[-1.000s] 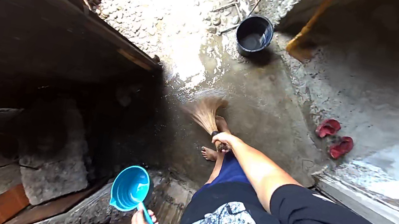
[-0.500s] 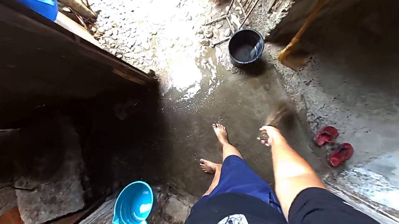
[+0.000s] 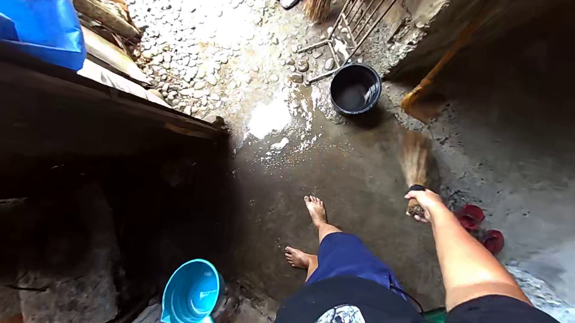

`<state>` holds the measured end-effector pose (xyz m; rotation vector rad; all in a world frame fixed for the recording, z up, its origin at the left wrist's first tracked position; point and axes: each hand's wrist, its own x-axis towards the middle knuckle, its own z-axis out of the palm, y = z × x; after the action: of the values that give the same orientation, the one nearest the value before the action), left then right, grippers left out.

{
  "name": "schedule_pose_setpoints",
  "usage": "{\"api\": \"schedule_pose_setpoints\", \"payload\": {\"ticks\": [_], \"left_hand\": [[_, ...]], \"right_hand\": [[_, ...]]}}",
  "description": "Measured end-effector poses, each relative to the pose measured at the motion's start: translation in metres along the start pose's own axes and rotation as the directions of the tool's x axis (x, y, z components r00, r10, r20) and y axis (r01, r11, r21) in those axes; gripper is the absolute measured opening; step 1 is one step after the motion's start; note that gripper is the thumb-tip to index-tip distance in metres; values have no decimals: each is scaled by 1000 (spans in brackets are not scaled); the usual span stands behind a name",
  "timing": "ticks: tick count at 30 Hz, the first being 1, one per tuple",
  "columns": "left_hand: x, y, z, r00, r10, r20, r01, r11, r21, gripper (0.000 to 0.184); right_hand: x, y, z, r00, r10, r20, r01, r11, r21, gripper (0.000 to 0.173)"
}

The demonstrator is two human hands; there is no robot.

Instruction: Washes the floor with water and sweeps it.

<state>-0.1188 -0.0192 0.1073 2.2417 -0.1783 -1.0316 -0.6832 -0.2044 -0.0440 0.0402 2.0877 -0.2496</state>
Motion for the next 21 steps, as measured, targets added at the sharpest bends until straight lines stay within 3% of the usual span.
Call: {"api": "schedule_pose_setpoints", "payload": {"ticks": [2,4,7,9,11,13,16,18,21], "left_hand": [[-3,1,5,999,-36,-14,36,999,9,34],[-3,0,8,998,-57,-17,57,998,16,34],[1,4,17,997,-62,-34,63,998,23,34],[4,13,25,997,-62,-40,63,998,22,35],[7,22,35,998,-45,-36,46,999,13,36],[7,30,42,999,-27,-42,27,1000,4,35],[10,39,46,999,4,-52,-5,1000,-30,33],[12,37,45,998,17,-65,-21,998,-59,32],[12,32,40,997,6,-80,-13,997,-81,33]], "right_hand": [[29,-26,17,995,86,-55,-77,987,142,56],[39,-46,58,995,101,9,-101,982,160,56],[-5,-65,138,978,32,206,-11,995,-103,55],[-45,-63,181,930,11,367,111,944,-310,66],[-69,-61,201,875,8,483,211,893,-398,74],[-76,-60,188,826,1,563,279,868,-410,67],[-72,-66,127,783,-33,621,347,852,-392,65],[-68,-64,82,824,-54,564,344,839,-422,69],[-53,-53,30,936,-68,345,217,884,-414,64]]}}
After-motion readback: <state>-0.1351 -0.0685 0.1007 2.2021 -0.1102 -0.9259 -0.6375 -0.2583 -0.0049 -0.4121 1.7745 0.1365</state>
